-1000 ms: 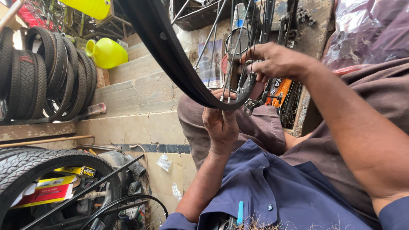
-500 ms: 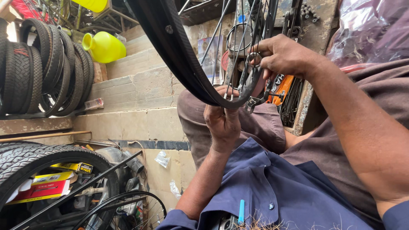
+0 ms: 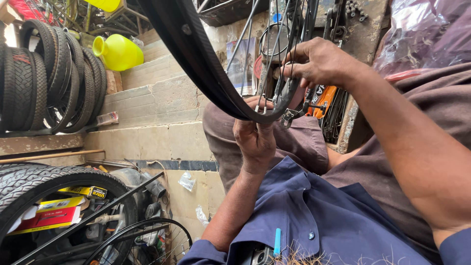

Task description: The person is repairing a bicycle wheel by hand, focusing on the rim and spokes. They use a small tool to adjust components on the wheel's rim while holding the wheel steady with the other hand. The task involves precise manipulation of the wheel's parts in a cluttered workshop environment.

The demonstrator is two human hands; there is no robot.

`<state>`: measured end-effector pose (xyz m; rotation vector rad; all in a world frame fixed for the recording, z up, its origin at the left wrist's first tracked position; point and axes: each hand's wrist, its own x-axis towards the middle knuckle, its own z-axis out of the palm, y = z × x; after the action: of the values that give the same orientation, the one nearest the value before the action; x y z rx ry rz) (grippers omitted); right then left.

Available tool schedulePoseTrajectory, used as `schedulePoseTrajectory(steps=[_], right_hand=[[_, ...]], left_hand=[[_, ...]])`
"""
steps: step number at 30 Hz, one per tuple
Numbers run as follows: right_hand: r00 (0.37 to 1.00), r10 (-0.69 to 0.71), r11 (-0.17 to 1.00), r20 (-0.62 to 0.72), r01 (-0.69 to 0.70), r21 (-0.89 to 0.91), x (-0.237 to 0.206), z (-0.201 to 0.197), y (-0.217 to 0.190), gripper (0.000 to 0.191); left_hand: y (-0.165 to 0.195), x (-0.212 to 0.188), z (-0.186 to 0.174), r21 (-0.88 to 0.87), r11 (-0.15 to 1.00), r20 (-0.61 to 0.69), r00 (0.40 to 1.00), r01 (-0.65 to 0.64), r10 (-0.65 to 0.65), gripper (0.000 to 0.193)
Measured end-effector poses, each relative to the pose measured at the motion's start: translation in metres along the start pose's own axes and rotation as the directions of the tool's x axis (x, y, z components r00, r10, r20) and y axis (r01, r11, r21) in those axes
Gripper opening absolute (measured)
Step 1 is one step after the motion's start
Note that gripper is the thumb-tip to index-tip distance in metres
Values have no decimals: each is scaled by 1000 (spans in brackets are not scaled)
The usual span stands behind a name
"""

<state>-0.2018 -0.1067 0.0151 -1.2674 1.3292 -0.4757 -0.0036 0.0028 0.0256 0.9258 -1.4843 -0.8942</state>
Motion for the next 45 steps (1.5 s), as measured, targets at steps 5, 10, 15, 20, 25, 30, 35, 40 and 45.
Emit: schedulePoseTrajectory(steps=[5, 10, 15, 20, 25, 30, 35, 40, 45], right_hand=[[995, -56, 987, 87, 42, 156, 8, 3, 3, 35], [1000, -21, 983, 20, 25, -183, 8, -1, 13, 45], [967, -159, 926, -199, 77, -370, 2, 3, 11, 26], [999, -32, 989, 31, 27, 142, -1, -12, -2, 32], [998, -8, 996, 60, 3, 93, -2, 0, -5, 38], [997, -1, 1000, 82, 2, -14, 5, -4, 7, 43], [923, -308, 876, -230, 180, -447, 9, 8, 27, 23], [855, -427, 871, -294, 303, -386, 13, 16, 33, 16], [833, -444, 881, -329, 339, -331, 12, 19, 36, 19]], left_hand=[[3, 2, 0, 8, 1000, 0, 1000, 2, -2, 37], [6, 2, 0, 56, 998, -14, 1000, -23, 24, 34], [4, 3, -1, 80, 997, -7, 1000, -21, 21, 35], [1, 3, 1, 26, 999, -15, 999, -28, 28, 34], [3, 2, 0, 51, 998, -14, 1000, -20, 21, 34], [9, 4, -1, 123, 992, -27, 999, -37, 40, 33], [12, 5, 0, 167, 986, -25, 999, -26, 30, 36], [13, 5, 0, 168, 985, -22, 999, -32, 36, 36], [14, 4, 1, 176, 984, -20, 1000, -21, 25, 36]])
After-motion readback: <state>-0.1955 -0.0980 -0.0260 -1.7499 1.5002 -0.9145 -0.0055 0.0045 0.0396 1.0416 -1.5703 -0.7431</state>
